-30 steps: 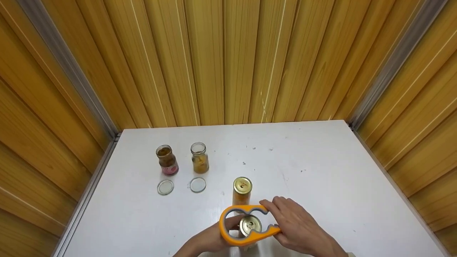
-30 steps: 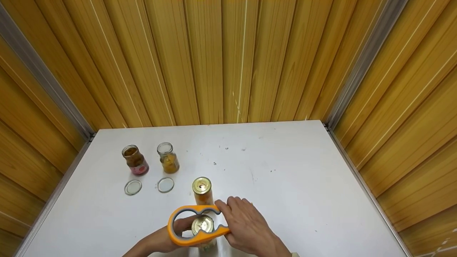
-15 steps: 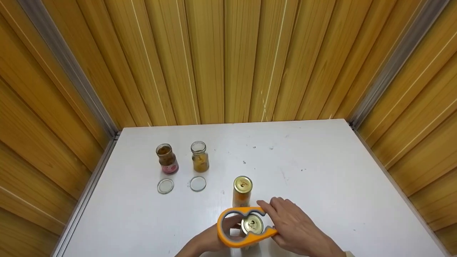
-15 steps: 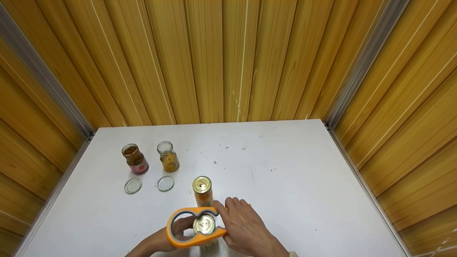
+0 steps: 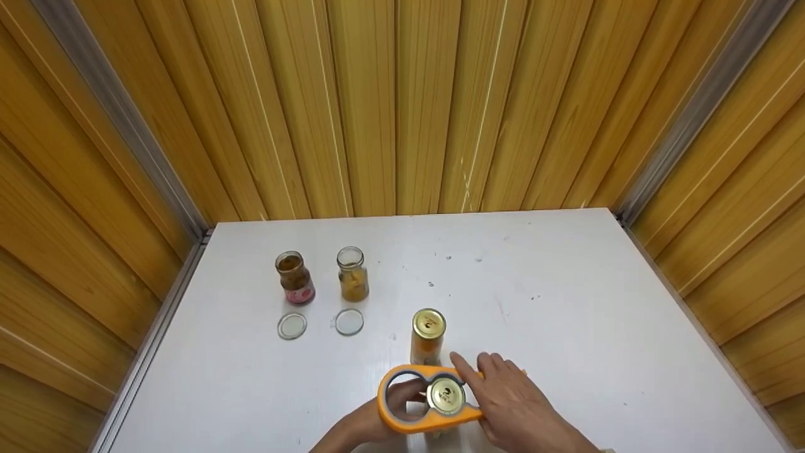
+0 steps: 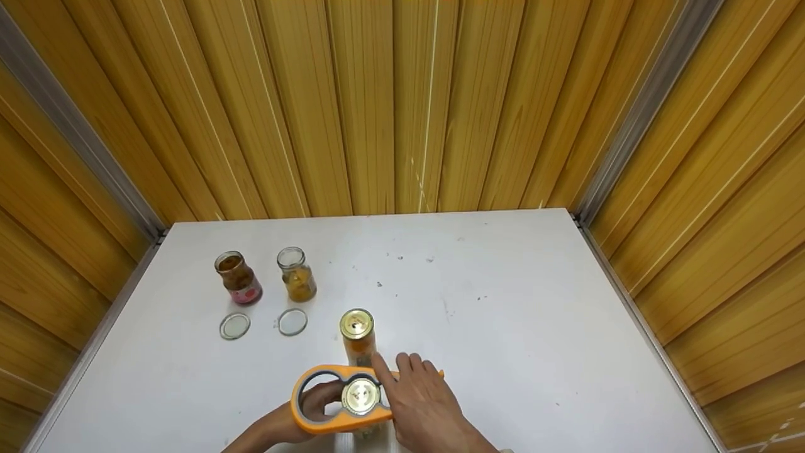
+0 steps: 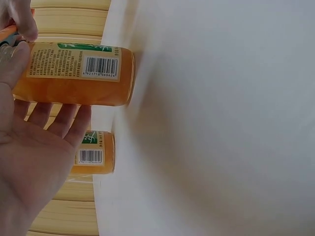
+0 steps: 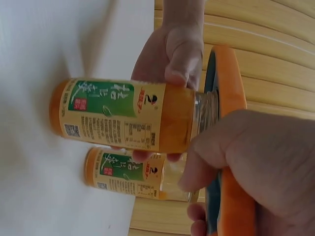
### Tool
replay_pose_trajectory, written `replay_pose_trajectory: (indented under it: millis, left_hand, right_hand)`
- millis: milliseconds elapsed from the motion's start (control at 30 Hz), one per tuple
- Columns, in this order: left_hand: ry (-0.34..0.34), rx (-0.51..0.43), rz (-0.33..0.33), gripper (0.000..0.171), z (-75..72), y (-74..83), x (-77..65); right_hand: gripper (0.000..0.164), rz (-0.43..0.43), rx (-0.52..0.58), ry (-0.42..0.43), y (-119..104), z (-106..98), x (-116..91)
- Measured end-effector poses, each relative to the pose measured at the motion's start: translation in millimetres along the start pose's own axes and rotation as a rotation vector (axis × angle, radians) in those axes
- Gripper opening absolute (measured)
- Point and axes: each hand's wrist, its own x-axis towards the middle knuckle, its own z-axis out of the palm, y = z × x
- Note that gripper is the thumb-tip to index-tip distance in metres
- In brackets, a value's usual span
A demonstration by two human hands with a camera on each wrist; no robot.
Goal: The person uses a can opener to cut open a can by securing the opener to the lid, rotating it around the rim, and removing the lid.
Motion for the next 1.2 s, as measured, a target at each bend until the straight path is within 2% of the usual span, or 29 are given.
replay_pose_trajectory:
  millis: [167,333,400,500,600,667,767,867,1000,1200]
  left_hand:
    - [0.003,0.015,0.015,0.056,-0.8,0.2,-2.0]
    - [0.018,0.018,0.009,0.058,0.1,0.5,-1.9]
    - [0.033,0.005,-0.028,0.058,2.2,1.4,-1.0]
    - [0.061,-0.051,-0.122,0.058,7.5,3.3,-0.1]
    - [0.089,-0.168,-0.234,0.057,13.6,5.7,1.3]
    - [0.107,-0.229,-0.274,0.057,16.4,5.9,2.4]
    - [0.137,-0.217,-0.275,0.057,18.3,4.4,4.8]
    - [0.165,-0.112,-0.236,0.059,18.8,1.9,5.5]
    - [0.203,-0.040,-0.203,0.062,19.2,-1.3,7.3]
    - [0.244,-0.003,-0.148,0.064,19.9,-1.6,7.9]
  right_hand:
    - [0.072,0.052,-0.012,-0.087,-4.0,-1.9,4.4]
    - [0.067,0.090,-0.036,-0.085,-9.2,-2.3,5.1]
    - [0.067,0.111,-0.033,-0.073,-11.9,-2.7,4.2]
    - [0.066,0.152,-0.024,-0.084,-15.9,-3.5,3.9]
    - [0.071,0.194,-0.028,-0.080,-20.1,-4.3,3.3]
    - [0.072,0.228,-0.036,-0.068,-24.1,-4.7,2.7]
    - [0.071,0.297,-0.027,-0.065,-30.2,-4.6,2.2]
    - [0.069,0.346,-0.018,-0.068,-33.9,-3.8,2.4]
    - [0.073,0.352,-0.021,-0.061,-35.3,-3.2,1.6]
    - [0.090,0.352,-0.010,-0.085,-37.8,-4.9,0.3]
